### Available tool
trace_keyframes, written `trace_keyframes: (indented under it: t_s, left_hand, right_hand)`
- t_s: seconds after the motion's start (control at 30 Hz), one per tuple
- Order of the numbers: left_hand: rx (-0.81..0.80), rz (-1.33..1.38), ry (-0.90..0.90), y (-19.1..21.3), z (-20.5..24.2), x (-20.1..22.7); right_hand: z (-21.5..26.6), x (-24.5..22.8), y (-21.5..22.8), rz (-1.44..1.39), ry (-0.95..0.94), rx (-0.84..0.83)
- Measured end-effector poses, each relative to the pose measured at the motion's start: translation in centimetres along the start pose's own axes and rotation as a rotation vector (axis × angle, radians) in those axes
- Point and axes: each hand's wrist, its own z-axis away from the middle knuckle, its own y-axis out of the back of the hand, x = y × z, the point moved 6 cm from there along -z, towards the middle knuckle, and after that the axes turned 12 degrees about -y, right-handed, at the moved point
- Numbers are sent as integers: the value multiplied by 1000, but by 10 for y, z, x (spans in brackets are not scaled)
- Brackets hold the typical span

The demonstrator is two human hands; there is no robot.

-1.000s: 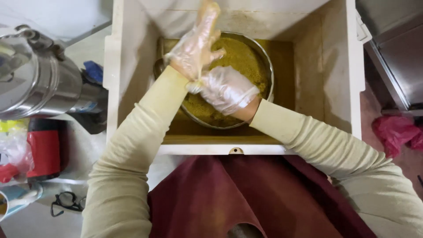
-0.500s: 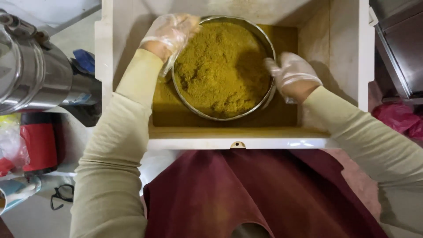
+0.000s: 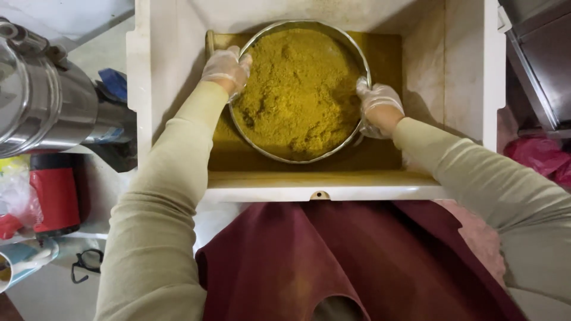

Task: Mixing and pressing tea material in a metal bowl

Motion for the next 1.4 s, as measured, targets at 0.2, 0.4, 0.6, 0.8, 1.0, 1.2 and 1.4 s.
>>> trace_keyframes:
  t_s: [0.2,0.4,0.6,0.8,1.0,1.2,1.4]
  left_hand:
    - [-8,171,93,-12,-16,-14]
    - [122,251,-133,4,-18,0]
    - [-110,263,151,56,73,47]
    - [85,314,-173,49,37,36]
    - [138,441,-67,65,83,56]
    - [309,890,-11,52,60,20]
    - [300,859,208,64,88,40]
  right_hand:
    - [15,35,22,-1551,-728,45]
    - [20,49,48,-1659,-663,66]
    - [-19,43,54,-844,1,374]
    - [41,67,101,-1873,-716,-77]
    - [10,69,54,-1776,-729,-80]
    - [55,52,107,-820,-661,-499]
    - [12,89,54,-1846,-798,24]
